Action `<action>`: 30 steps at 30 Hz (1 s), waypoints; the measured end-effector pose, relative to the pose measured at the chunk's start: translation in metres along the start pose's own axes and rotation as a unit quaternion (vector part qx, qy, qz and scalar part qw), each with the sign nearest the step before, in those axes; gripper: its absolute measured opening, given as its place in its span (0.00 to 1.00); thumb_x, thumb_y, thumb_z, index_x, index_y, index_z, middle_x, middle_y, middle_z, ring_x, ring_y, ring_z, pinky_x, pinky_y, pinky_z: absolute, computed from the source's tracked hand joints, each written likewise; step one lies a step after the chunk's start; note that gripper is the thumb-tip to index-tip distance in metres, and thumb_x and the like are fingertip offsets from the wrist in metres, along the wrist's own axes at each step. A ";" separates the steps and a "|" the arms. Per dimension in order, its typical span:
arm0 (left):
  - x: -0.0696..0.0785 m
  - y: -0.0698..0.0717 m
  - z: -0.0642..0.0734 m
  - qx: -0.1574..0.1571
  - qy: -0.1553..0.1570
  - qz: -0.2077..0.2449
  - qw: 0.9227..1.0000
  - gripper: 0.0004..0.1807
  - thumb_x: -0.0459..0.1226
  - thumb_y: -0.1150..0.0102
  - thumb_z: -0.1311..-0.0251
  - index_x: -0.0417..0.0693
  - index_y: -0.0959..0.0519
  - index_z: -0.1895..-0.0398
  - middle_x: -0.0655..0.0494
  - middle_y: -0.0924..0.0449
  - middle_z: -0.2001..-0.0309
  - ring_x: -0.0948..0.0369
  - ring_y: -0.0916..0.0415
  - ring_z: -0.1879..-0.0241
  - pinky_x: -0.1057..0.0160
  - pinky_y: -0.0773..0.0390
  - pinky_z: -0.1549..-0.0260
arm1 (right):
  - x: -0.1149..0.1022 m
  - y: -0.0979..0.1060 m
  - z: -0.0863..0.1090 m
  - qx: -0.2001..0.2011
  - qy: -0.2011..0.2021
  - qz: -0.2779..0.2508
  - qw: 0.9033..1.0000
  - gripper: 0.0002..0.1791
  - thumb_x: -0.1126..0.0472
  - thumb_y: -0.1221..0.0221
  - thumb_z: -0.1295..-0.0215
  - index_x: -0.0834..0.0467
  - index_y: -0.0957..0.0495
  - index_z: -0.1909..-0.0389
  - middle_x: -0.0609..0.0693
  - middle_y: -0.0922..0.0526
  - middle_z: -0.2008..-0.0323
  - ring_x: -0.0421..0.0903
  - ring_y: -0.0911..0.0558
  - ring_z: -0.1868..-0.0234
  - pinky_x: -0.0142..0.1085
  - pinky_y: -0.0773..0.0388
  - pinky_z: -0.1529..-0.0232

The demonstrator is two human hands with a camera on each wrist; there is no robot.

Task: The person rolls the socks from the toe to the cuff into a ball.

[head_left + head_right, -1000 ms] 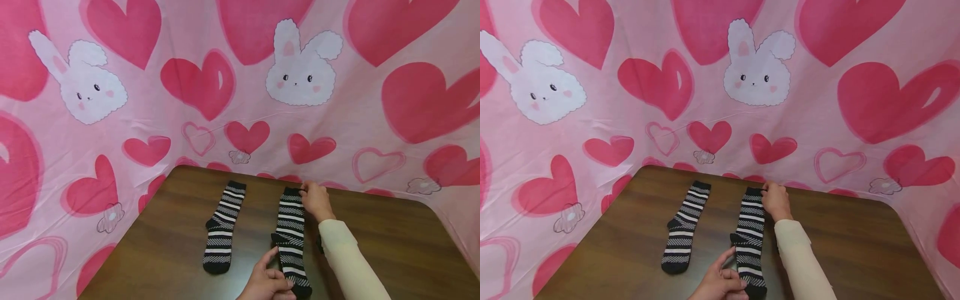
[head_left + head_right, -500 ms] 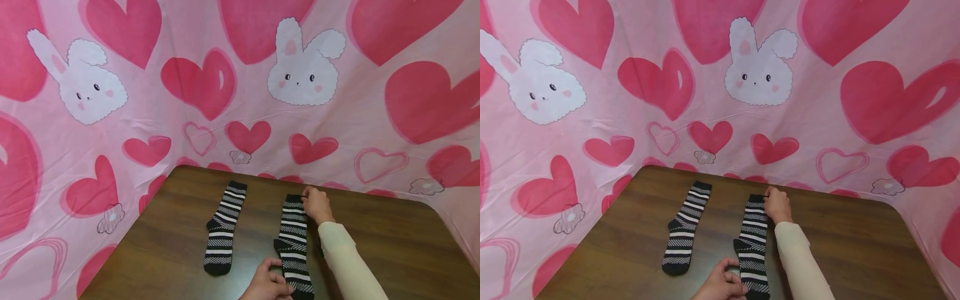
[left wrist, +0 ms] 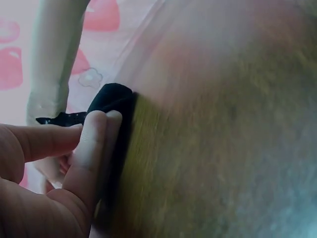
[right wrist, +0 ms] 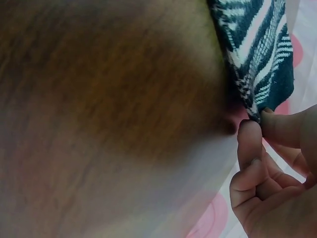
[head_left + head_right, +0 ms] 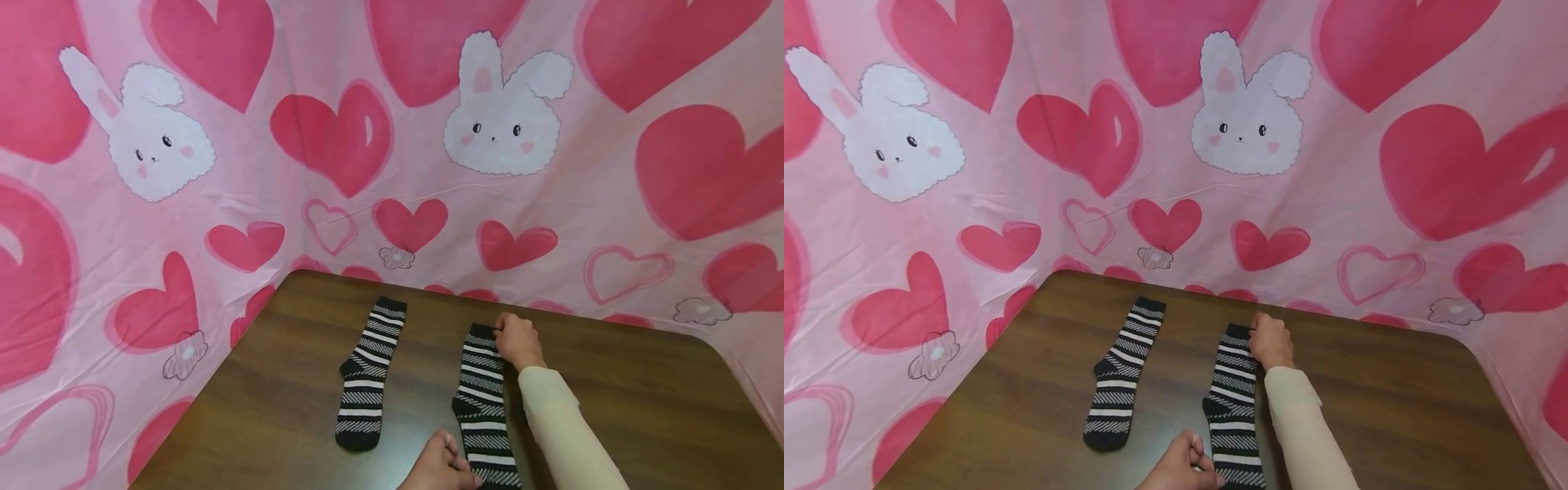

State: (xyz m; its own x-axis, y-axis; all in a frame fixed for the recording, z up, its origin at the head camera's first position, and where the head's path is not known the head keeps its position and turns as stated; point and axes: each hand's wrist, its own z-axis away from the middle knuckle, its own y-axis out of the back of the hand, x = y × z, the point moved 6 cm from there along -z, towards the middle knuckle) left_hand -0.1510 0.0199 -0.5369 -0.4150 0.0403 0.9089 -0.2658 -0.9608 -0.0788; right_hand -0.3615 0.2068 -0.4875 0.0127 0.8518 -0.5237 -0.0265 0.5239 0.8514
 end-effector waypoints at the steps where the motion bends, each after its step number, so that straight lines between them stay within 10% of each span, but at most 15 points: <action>1: 0.000 0.001 0.000 -0.004 0.001 -0.002 1.000 0.22 0.23 0.32 0.48 0.49 0.37 0.67 0.52 0.20 0.72 0.61 0.23 0.73 0.65 0.26 0.73 | 0.000 -0.001 0.000 -0.003 0.000 0.001 1.000 0.04 0.65 0.39 0.33 0.60 0.23 0.61 0.61 0.20 0.63 0.60 0.21 0.65 0.54 0.23 0.69; 8: 0.005 0.021 0.003 0.014 -0.028 -0.055 0.998 0.19 0.27 0.29 0.45 0.48 0.35 0.71 0.52 0.16 0.73 0.59 0.17 0.72 0.64 0.22 0.72 | -0.009 -0.001 -0.006 -0.003 0.004 0.031 1.000 0.09 0.61 0.38 0.33 0.60 0.22 0.55 0.63 0.19 0.54 0.65 0.20 0.58 0.60 0.23 0.65; 14: 0.018 0.054 0.018 0.023 -0.035 0.003 0.999 0.16 0.24 0.35 0.42 0.45 0.34 0.68 0.45 0.14 0.69 0.56 0.16 0.75 0.63 0.17 0.75 | -0.026 -0.004 -0.013 0.001 0.019 0.042 0.999 0.09 0.60 0.39 0.32 0.59 0.20 0.55 0.62 0.18 0.53 0.65 0.19 0.57 0.61 0.23 0.64; 22: 0.052 0.118 0.043 0.119 -0.120 -0.045 0.985 0.13 0.26 0.33 0.42 0.37 0.30 0.64 0.46 0.17 0.70 0.53 0.16 0.76 0.60 0.16 0.75 | -0.067 -0.024 -0.022 -0.007 0.043 0.043 0.998 0.08 0.59 0.38 0.32 0.57 0.19 0.56 0.58 0.17 0.57 0.61 0.19 0.62 0.58 0.22 0.64; 25: 0.060 0.146 0.055 0.199 -0.133 -0.185 0.953 0.13 0.32 0.29 0.43 0.39 0.27 0.65 0.53 0.18 0.74 0.58 0.19 0.77 0.61 0.19 0.76 | -0.087 -0.037 -0.026 -0.008 0.054 0.052 0.997 0.07 0.58 0.37 0.33 0.56 0.18 0.58 0.56 0.17 0.59 0.59 0.19 0.63 0.57 0.22 0.65; 30: 0.058 0.181 0.067 0.299 -0.054 -0.384 0.872 0.13 0.39 0.25 0.46 0.45 0.23 0.70 0.60 0.22 0.77 0.61 0.26 0.75 0.56 0.25 0.73 | -0.122 -0.058 -0.035 -0.018 0.069 0.057 0.996 0.07 0.56 0.36 0.34 0.54 0.17 0.60 0.55 0.16 0.60 0.58 0.18 0.63 0.56 0.21 0.65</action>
State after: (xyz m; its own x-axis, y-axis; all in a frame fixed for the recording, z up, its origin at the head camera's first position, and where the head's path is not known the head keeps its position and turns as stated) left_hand -0.1644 -0.1698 -0.4712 -0.2212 0.7403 0.6348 0.0860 -0.6336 0.7688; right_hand -0.3964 0.0720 -0.4740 -0.1308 0.8957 -0.4250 -0.0556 0.4214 0.9052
